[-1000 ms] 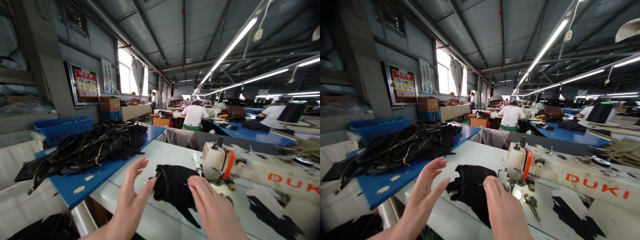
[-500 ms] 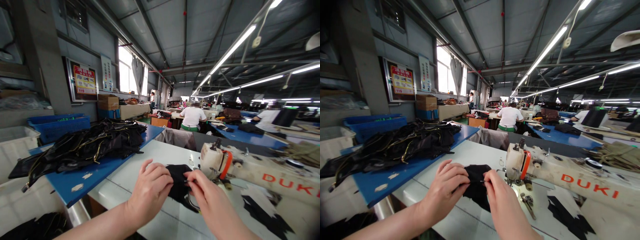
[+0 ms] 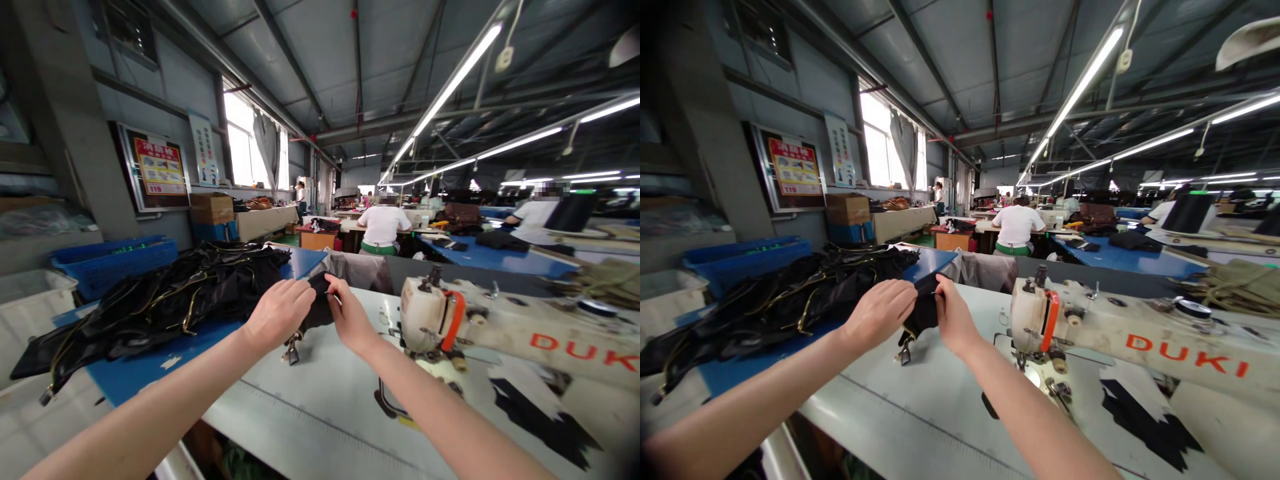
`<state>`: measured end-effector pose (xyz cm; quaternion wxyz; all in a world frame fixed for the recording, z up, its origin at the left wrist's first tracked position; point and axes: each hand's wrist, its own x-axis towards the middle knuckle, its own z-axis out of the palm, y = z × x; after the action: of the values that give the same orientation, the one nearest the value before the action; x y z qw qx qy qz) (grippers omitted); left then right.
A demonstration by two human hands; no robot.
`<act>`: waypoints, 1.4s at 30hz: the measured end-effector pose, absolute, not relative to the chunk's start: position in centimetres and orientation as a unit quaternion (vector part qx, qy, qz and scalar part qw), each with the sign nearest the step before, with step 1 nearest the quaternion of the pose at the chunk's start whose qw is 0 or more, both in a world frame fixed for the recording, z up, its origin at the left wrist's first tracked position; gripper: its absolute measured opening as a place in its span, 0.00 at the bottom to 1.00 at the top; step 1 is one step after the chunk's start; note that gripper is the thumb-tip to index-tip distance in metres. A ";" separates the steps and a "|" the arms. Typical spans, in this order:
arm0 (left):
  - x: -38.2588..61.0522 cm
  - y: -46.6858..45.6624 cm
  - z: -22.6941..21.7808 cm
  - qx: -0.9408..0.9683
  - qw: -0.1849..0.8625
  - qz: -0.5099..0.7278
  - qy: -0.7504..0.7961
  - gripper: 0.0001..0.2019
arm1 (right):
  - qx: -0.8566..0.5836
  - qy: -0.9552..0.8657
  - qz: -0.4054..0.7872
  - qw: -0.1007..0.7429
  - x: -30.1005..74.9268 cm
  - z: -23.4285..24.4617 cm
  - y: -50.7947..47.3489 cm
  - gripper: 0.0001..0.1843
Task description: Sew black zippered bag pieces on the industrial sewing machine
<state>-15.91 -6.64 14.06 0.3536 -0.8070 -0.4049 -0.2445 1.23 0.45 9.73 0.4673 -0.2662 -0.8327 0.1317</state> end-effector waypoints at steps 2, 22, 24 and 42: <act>-15.7 -7.2 13.4 -0.817 0.357 -0.223 -0.394 0.10 | -0.243 -0.853 0.113 0.449 1.4 8.4 0.7 0.17; -6.0 -9.3 1.3 -0.884 0.039 -0.157 -0.438 0.07 | -0.336 -0.907 0.098 0.234 12.6 1.0 -4.0 0.22; -4.7 -9.8 0.9 -0.893 0.055 -0.121 -0.429 0.08 | -0.316 -0.925 0.073 0.199 13.6 1.5 -4.0 0.21; -3.5 -9.7 4.9 -0.922 -0.108 -0.092 -0.361 0.12 | -0.319 -0.929 0.016 0.184 17.0 0.9 -7.9 0.15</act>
<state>-3.48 -9.72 4.86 -0.1083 -0.9217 -0.3609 -0.0919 16.97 -7.91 0.88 0.1838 -0.3194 -0.9295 0.0163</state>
